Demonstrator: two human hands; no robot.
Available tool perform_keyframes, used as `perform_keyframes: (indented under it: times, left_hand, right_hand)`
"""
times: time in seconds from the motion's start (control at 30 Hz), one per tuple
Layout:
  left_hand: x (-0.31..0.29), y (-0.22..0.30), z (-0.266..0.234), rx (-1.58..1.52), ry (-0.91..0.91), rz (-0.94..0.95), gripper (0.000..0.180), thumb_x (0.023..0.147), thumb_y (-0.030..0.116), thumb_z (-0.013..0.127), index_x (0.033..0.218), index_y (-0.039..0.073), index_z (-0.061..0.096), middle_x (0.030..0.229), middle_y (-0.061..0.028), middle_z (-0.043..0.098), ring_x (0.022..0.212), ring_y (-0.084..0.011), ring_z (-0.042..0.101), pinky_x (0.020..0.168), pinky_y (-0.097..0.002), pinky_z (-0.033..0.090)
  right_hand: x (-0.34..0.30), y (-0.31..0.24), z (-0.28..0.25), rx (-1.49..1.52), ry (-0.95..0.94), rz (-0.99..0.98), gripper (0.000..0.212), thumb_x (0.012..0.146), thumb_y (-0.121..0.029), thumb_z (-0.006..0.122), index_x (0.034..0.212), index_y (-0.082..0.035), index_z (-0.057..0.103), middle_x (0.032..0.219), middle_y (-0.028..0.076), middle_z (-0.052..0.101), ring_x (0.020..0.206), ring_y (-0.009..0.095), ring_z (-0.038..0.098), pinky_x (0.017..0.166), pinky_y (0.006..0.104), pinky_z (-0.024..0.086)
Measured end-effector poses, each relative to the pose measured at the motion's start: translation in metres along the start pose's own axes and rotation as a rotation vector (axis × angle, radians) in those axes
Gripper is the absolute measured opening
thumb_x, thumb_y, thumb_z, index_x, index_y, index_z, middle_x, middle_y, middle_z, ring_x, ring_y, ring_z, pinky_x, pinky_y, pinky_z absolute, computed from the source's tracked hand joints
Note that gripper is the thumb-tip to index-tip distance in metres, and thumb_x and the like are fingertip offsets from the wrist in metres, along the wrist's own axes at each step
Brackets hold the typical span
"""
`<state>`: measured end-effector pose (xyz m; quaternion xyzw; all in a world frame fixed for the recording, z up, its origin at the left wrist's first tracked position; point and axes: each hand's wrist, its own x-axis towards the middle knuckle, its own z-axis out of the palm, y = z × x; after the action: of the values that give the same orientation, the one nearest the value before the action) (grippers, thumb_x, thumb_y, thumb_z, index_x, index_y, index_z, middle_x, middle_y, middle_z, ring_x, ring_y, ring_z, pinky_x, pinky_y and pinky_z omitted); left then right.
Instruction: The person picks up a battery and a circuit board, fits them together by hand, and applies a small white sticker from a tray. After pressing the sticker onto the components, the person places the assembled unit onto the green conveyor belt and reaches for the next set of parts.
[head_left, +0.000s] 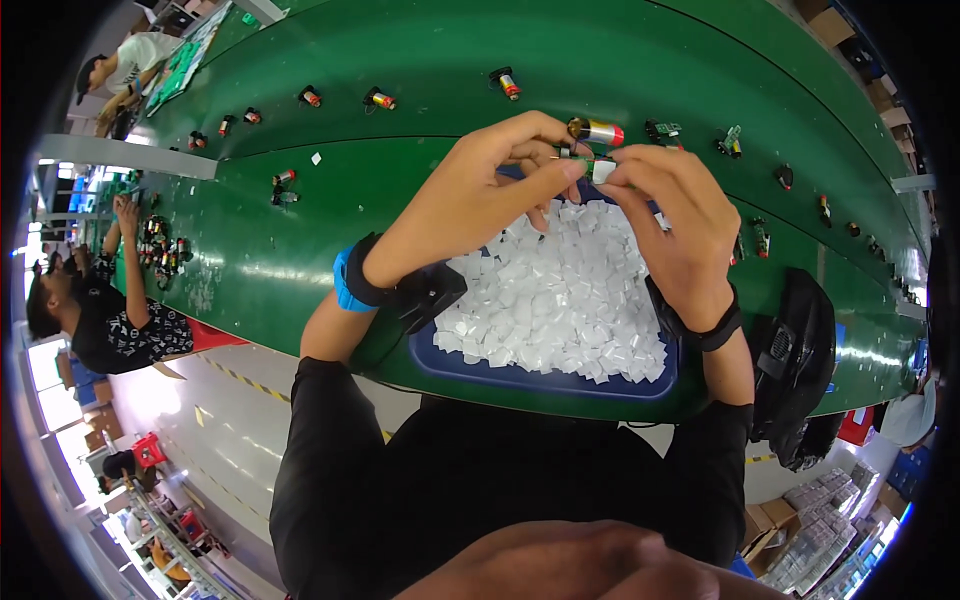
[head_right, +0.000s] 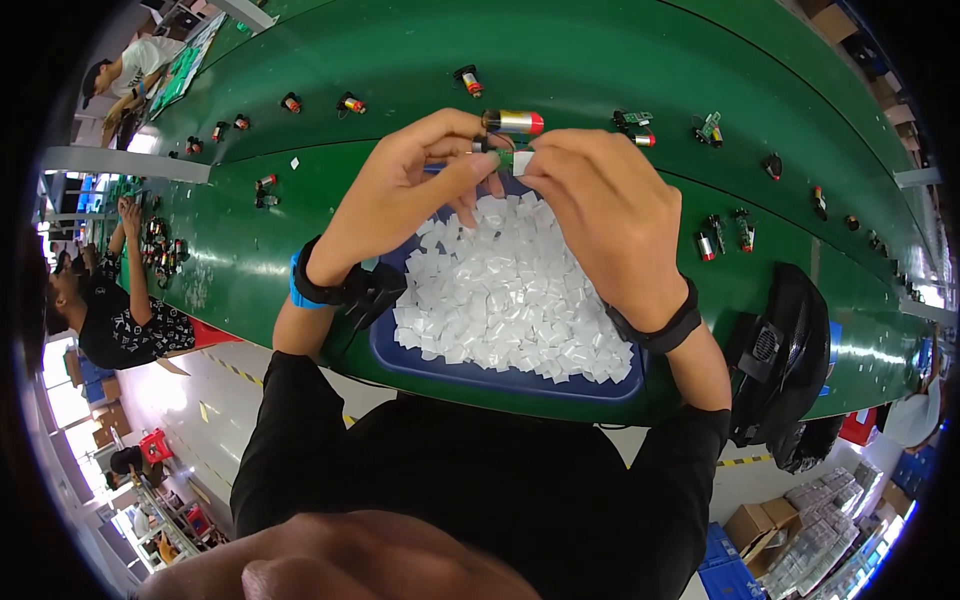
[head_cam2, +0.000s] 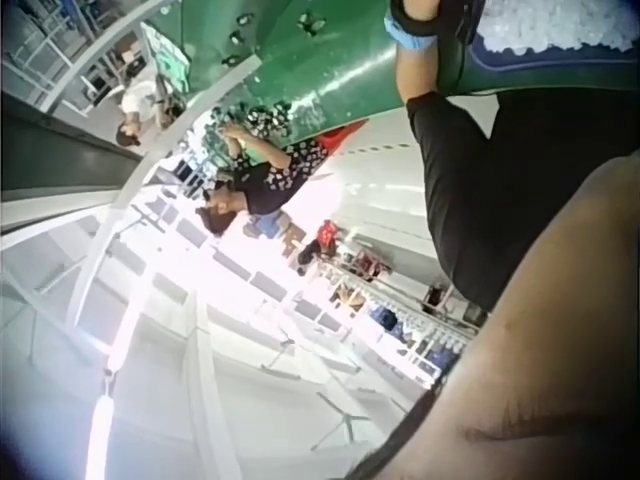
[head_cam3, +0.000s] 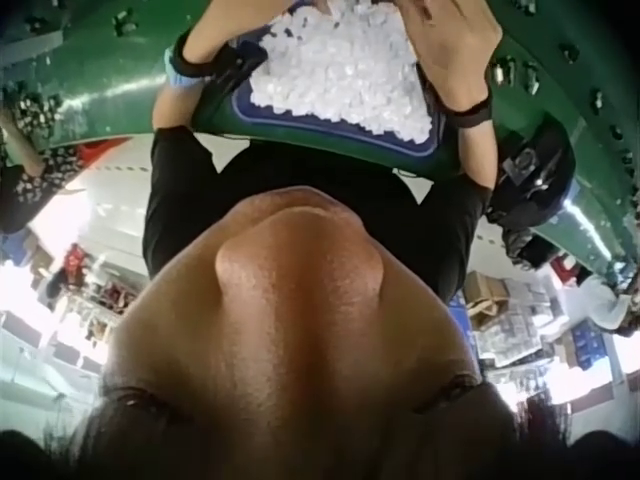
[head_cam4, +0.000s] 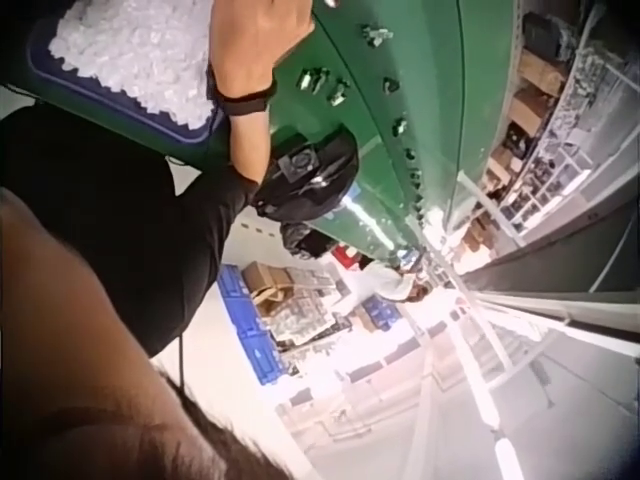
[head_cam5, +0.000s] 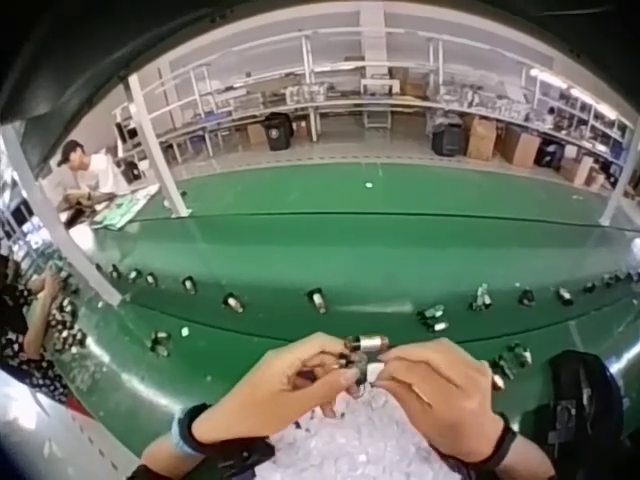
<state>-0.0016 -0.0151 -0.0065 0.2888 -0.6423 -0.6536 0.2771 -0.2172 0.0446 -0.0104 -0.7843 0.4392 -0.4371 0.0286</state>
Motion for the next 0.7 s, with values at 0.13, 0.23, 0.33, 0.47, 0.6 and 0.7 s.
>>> perform_keyframes:
  times: [0.13, 0.23, 0.33, 0.47, 0.6, 0.7]
  left_hand:
    - [-0.003, -0.004, 0.006, 0.062, 0.052, 0.100, 0.028, 0.098, 0.017, 0.062, 0.117, -0.002, 0.059, 0.087, -0.0093, 0.068, 0.072, -0.0113, 0.063, 0.058, -0.0257, 0.056]
    - [-0.005, -0.003, 0.007, 0.071, 0.091, 0.145, 0.028, 0.097, 0.021, 0.065, 0.114, -0.001, 0.060, 0.083, -0.0084, 0.068, 0.069, -0.0106, 0.063, 0.056, -0.0254, 0.055]
    - [-0.002, -0.001, 0.006, 0.112, 0.113, 0.154, 0.028, 0.097, 0.021, 0.065, 0.113, -0.001, 0.060, 0.082, -0.0078, 0.067, 0.069, -0.0101, 0.062, 0.055, -0.0250, 0.054]
    - [-0.002, 0.005, -0.001, 0.140, 0.190, 0.139, 0.027, 0.098, 0.022, 0.064, 0.114, 0.001, 0.060, 0.079, -0.0059, 0.067, 0.069, -0.0098, 0.063, 0.052, -0.0237, 0.051]
    - [-0.008, 0.014, -0.005, 0.308, 0.142, 0.133, 0.025, 0.098, 0.023, 0.063, 0.115, 0.004, 0.061, 0.078, -0.0047, 0.067, 0.067, -0.0104, 0.063, 0.052, -0.0252, 0.049]
    - [-0.013, 0.013, 0.000, 0.368, 0.161, 0.126, 0.023, 0.097, 0.024, 0.062, 0.114, 0.007, 0.062, 0.076, -0.0066, 0.067, 0.064, -0.0142, 0.064, 0.054, -0.0292, 0.048]
  right_hand:
    - [0.000, -0.006, -0.003, 0.241, -0.006, 0.229, 0.013, 0.083, 0.005, 0.073, 0.095, 0.004, 0.067, 0.101, 0.010, 0.067, 0.086, 0.016, 0.066, 0.065, 0.0255, 0.058]
    - [0.003, -0.008, -0.003, 0.366, -0.002, 0.352, 0.013, 0.084, 0.004, 0.072, 0.096, 0.004, 0.066, 0.101, 0.009, 0.066, 0.088, 0.013, 0.065, 0.065, 0.0240, 0.058]
    - [0.005, -0.005, -0.003, 0.458, 0.027, 0.489, 0.012, 0.084, 0.004, 0.072, 0.095, 0.003, 0.067, 0.100, 0.008, 0.066, 0.089, 0.012, 0.065, 0.065, 0.0230, 0.057]
    - [0.011, 0.007, -0.014, 0.323, 0.030, 0.482, 0.015, 0.085, 0.004, 0.071, 0.099, 0.003, 0.068, 0.108, 0.010, 0.066, 0.091, 0.015, 0.066, 0.071, 0.0256, 0.058]
    - [0.015, 0.016, -0.019, -0.010, 0.017, -0.044, 0.023, 0.085, 0.004, 0.071, 0.107, 0.003, 0.068, 0.114, 0.012, 0.067, 0.093, 0.018, 0.067, 0.077, 0.0282, 0.057]
    - [0.012, -0.002, -0.023, 0.181, -0.030, 0.109, 0.029, 0.084, 0.006, 0.069, 0.113, 0.002, 0.067, 0.115, 0.014, 0.068, 0.093, 0.021, 0.068, 0.080, 0.0290, 0.055]
